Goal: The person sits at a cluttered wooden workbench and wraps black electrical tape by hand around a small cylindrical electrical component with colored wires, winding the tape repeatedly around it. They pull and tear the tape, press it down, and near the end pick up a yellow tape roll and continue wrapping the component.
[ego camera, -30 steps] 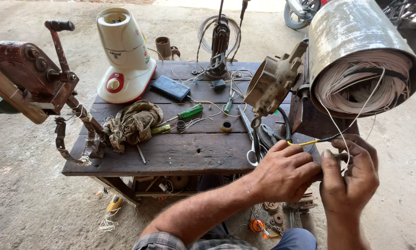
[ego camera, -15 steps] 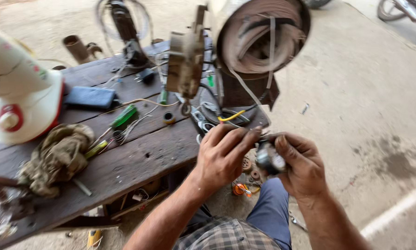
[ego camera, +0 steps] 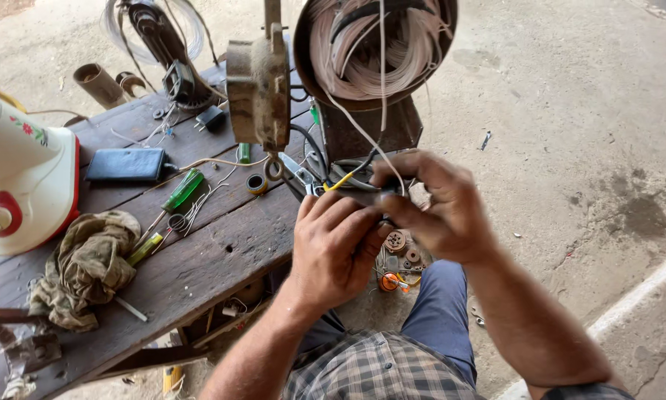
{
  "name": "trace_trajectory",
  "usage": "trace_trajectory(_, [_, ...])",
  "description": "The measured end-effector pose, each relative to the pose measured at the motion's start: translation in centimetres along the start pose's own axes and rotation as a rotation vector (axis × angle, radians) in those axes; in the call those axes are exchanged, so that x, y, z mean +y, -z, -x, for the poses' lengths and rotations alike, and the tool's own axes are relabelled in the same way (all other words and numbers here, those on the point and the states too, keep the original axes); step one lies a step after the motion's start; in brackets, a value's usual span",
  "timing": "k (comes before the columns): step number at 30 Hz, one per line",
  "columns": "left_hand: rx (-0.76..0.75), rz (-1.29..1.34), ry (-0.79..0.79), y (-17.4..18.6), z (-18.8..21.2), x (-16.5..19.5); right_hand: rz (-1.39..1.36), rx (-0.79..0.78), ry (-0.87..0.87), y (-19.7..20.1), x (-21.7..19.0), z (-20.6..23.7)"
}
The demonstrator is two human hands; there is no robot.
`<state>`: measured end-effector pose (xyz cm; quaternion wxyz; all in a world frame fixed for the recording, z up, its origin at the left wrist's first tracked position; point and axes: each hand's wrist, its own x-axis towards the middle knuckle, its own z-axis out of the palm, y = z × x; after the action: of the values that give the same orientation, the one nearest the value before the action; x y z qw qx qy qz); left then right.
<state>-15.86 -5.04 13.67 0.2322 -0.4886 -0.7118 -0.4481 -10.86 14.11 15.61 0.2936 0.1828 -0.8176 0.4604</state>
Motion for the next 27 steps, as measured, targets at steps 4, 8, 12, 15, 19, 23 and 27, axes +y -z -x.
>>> trace_trajectory(4, [-0.097, 0.086, 0.024, 1.5, -0.3, -0.9, -0.088, -0.275, 0.132, 2.8, 1.3, -0.2])
trace_trajectory(8, [-0.012, -0.007, -0.102, 1.0, -0.4, -1.7, -0.194, -0.185, -0.070, 2.3, 2.2, 2.0])
trace_trajectory(12, [0.075, -0.116, -0.162, 0.1, 0.2, -1.4, -1.005, 0.113, -0.557, 0.1, 1.8, 5.2])
trace_trajectory(15, [0.092, -0.134, -0.140, -0.1, 1.0, -0.8, -1.136, 0.013, -0.548, 0.8, 1.3, 5.8])
trace_trajectory(19, [0.004, -0.079, -0.128, -0.1, 1.3, -1.0, -0.563, -0.043, -0.248, 0.8, 0.4, 4.4])
trace_trajectory(23, [0.000, -0.083, -0.108, -0.9, 0.6, -0.7, 0.009, 0.167, -0.072, -2.1, -1.0, 2.7])
trace_trajectory(27, [0.002, -0.092, -0.049, -0.3, 0.0, 0.3, 0.200, 0.155, -0.007, -1.9, -1.0, 0.5])
